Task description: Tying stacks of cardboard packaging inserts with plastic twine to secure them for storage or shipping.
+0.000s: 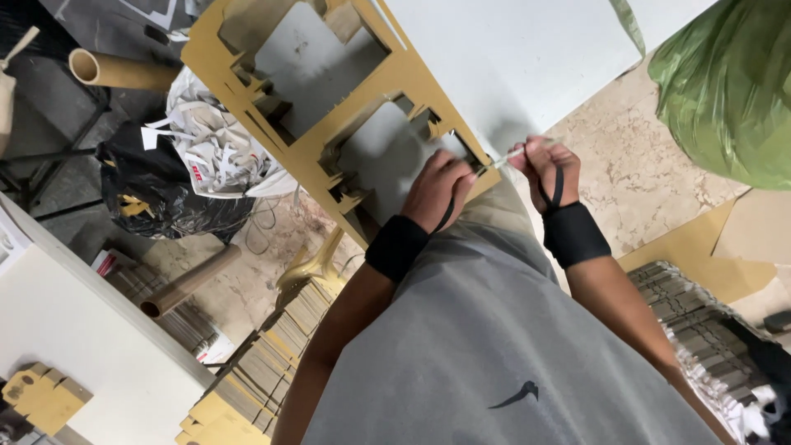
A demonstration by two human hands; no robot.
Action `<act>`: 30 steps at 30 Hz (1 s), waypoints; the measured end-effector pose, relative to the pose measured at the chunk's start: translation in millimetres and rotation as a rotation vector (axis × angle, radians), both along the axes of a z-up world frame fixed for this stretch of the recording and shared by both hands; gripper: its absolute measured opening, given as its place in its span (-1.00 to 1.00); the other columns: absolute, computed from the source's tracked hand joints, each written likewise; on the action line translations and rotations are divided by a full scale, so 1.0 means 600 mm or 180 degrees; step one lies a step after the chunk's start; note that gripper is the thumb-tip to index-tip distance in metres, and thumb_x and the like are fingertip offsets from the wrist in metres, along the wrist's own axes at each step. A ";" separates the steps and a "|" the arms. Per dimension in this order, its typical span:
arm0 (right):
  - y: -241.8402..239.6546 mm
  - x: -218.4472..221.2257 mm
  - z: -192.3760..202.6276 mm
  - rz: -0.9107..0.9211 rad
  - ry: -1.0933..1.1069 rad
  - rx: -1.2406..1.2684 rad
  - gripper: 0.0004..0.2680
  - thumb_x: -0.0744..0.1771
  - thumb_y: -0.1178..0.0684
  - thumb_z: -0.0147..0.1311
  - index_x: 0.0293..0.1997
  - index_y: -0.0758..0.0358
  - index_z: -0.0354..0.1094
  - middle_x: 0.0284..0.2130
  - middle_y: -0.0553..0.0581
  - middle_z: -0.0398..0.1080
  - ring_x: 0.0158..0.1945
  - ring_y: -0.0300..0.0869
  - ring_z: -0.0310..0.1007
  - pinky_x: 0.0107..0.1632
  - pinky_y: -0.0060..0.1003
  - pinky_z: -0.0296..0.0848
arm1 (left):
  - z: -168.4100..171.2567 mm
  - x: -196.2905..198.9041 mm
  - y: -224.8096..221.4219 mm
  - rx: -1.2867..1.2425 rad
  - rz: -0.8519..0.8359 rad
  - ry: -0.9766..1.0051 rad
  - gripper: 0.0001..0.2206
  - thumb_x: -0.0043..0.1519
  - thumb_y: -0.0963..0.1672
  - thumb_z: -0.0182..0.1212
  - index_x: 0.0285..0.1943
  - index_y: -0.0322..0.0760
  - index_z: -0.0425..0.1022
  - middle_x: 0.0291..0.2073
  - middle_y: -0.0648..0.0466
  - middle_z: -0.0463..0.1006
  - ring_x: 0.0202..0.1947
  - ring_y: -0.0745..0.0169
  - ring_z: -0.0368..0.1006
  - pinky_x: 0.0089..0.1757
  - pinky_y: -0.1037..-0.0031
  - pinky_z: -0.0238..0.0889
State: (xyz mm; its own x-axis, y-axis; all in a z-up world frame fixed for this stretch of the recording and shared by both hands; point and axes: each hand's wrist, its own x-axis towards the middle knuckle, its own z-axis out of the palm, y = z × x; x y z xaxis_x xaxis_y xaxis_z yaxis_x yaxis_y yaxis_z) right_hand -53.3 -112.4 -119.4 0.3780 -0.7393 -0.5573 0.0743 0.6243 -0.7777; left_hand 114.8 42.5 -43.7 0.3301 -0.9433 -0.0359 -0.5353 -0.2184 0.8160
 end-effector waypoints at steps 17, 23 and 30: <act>0.001 0.123 0.069 -0.0347 0.0054 0.0201 -0.85 0.42 0.17 -0.12 -0.19 0.35 0.40 -0.71 -0.11 -0.15 -0.71 -0.38 -0.20 -0.67 -0.45 0.01 | -0.078 -0.050 -0.049 -0.0573 0.1037 0.2531 -0.66 0.53 -0.07 -0.38 -0.33 -0.17 0.14 -0.49 0.17 0.32 -0.33 0.25 0.36 -0.06 0.35 0.21; -0.001 0.141 0.050 -0.0576 0.0450 0.0001 -0.83 0.42 0.17 -0.07 -0.24 0.42 0.44 -0.72 -0.05 -0.05 -0.73 -0.36 -0.10 -0.71 -0.41 0.05 | -0.073 -0.044 -0.049 -0.0413 0.1259 0.2480 -0.66 0.53 -0.07 -0.38 -0.34 -0.17 0.12 -0.55 0.20 0.25 -0.42 0.26 0.33 -0.10 0.39 0.20; -0.002 0.147 0.049 -0.0727 0.0571 0.0114 -0.83 0.42 0.16 -0.08 -0.24 0.42 0.44 -0.70 -0.04 -0.04 -0.73 -0.36 -0.07 -0.70 -0.43 0.04 | -0.096 -0.044 -0.047 -0.0377 0.1465 0.2619 -0.66 0.52 -0.07 -0.36 -0.35 -0.20 0.11 -0.56 0.21 0.18 -0.44 0.28 0.36 -0.13 0.44 0.21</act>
State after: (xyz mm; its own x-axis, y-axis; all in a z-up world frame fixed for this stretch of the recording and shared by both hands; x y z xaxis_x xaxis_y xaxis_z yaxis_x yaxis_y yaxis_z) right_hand 34.7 -113.8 -90.1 0.0969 -0.7726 -0.6275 0.0794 0.6344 -0.7689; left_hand 88.4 14.5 -101.2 0.5840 -0.7393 -0.3351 0.3352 -0.1564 0.9291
